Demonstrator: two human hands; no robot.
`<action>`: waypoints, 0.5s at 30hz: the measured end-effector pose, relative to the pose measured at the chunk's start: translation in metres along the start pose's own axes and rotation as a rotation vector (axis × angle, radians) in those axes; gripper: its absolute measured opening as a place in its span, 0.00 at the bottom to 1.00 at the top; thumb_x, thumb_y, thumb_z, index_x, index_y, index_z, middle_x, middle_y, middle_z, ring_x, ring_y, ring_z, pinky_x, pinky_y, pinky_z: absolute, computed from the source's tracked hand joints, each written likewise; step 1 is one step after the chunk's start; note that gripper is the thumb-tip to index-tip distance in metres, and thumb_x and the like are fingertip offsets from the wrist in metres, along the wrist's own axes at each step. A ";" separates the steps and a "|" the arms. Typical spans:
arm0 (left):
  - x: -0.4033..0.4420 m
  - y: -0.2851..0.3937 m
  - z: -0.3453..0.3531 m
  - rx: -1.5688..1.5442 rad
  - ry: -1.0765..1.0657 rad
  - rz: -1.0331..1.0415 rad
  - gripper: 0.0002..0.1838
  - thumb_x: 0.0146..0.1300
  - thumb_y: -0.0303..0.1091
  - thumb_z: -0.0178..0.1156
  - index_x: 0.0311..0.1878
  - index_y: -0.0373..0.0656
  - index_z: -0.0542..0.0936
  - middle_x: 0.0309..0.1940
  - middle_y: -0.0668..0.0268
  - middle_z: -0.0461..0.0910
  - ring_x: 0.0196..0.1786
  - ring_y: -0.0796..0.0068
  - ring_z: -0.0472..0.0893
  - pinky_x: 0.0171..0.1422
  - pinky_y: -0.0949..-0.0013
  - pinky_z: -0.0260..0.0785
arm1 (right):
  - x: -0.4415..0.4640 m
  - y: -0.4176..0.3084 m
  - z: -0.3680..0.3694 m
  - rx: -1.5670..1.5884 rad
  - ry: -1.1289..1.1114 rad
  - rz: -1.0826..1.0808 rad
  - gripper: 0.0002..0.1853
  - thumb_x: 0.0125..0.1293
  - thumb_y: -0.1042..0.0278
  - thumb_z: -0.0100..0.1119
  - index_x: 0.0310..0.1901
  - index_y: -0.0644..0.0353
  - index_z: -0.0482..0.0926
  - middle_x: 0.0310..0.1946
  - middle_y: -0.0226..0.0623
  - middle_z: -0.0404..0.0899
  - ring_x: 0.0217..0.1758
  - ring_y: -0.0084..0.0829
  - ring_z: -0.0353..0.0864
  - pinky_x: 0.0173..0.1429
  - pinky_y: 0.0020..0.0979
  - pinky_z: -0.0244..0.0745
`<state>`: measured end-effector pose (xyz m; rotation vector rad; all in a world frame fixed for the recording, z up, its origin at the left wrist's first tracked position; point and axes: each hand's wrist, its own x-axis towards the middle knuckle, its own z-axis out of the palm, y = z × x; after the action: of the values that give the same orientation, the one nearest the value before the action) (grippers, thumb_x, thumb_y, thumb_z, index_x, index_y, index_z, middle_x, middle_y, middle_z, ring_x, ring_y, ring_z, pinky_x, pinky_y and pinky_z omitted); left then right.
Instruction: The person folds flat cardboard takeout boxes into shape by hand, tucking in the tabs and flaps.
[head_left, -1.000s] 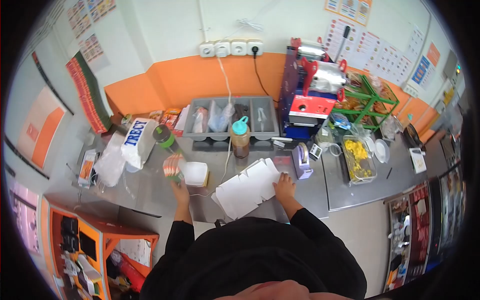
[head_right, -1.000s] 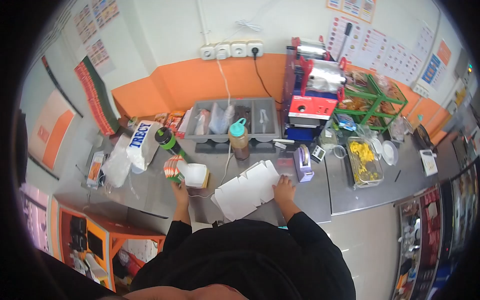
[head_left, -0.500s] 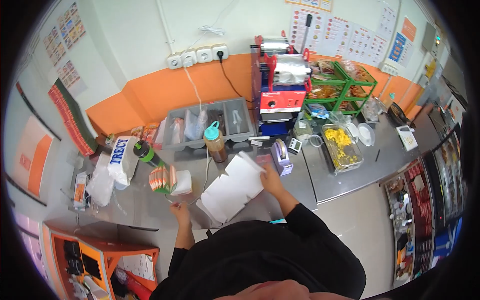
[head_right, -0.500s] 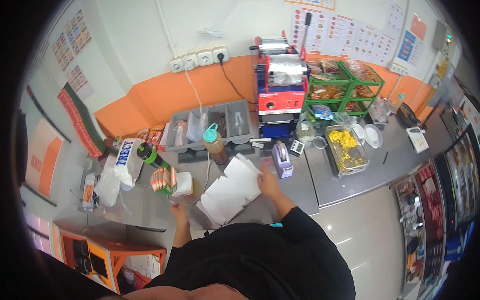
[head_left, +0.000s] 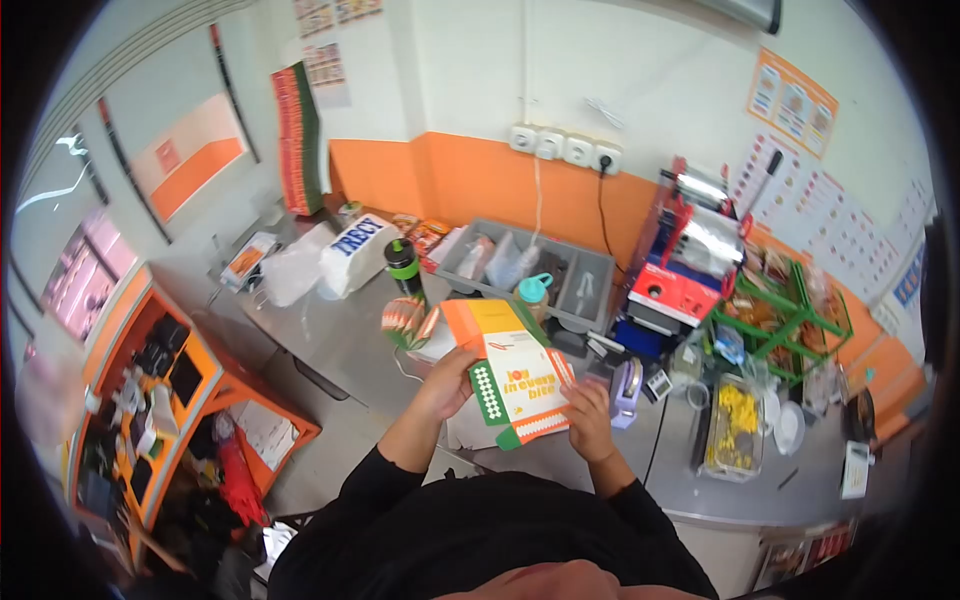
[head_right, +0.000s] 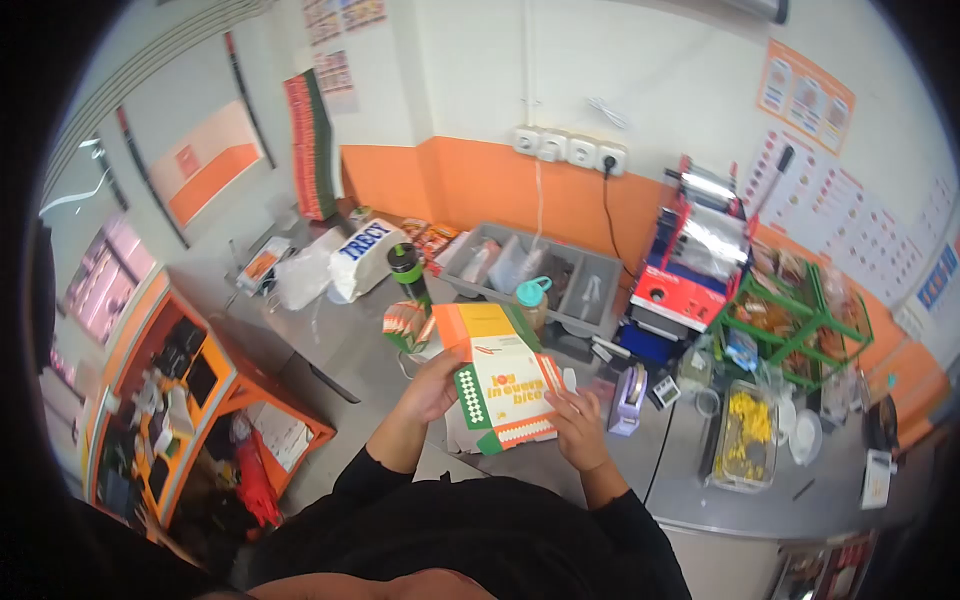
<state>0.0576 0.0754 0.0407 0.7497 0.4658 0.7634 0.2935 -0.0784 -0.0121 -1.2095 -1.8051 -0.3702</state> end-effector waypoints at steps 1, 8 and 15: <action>0.001 -0.002 0.001 0.100 0.078 -0.005 0.22 0.78 0.42 0.46 0.67 0.39 0.69 0.59 0.60 0.78 0.55 0.70 0.82 0.60 0.68 0.76 | -0.003 0.000 -0.001 0.000 -0.044 0.008 0.13 0.54 0.80 0.60 0.40 0.53 0.76 0.58 0.33 0.80 0.62 0.38 0.76 0.67 0.50 0.64; -0.025 -0.030 0.004 0.307 0.242 0.280 0.16 0.75 0.37 0.54 0.59 0.38 0.78 0.48 0.64 0.83 0.47 0.76 0.82 0.52 0.71 0.75 | 0.006 0.014 -0.018 0.195 -0.316 0.135 0.17 0.51 0.80 0.59 0.44 0.58 0.76 0.65 0.47 0.72 0.71 0.50 0.67 0.71 0.51 0.60; -0.092 -0.077 0.042 1.355 0.259 0.652 0.08 0.61 0.29 0.64 0.42 0.40 0.85 0.34 0.55 0.81 0.39 0.53 0.81 0.46 0.59 0.73 | 0.026 -0.030 0.025 0.934 -0.276 0.371 0.37 0.55 0.71 0.70 0.62 0.62 0.56 0.67 0.52 0.62 0.61 0.39 0.73 0.59 0.44 0.74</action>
<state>0.0588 -0.0501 0.0213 2.1488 1.0150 1.1239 0.2518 -0.0611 0.0014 -0.8847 -1.6007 0.8097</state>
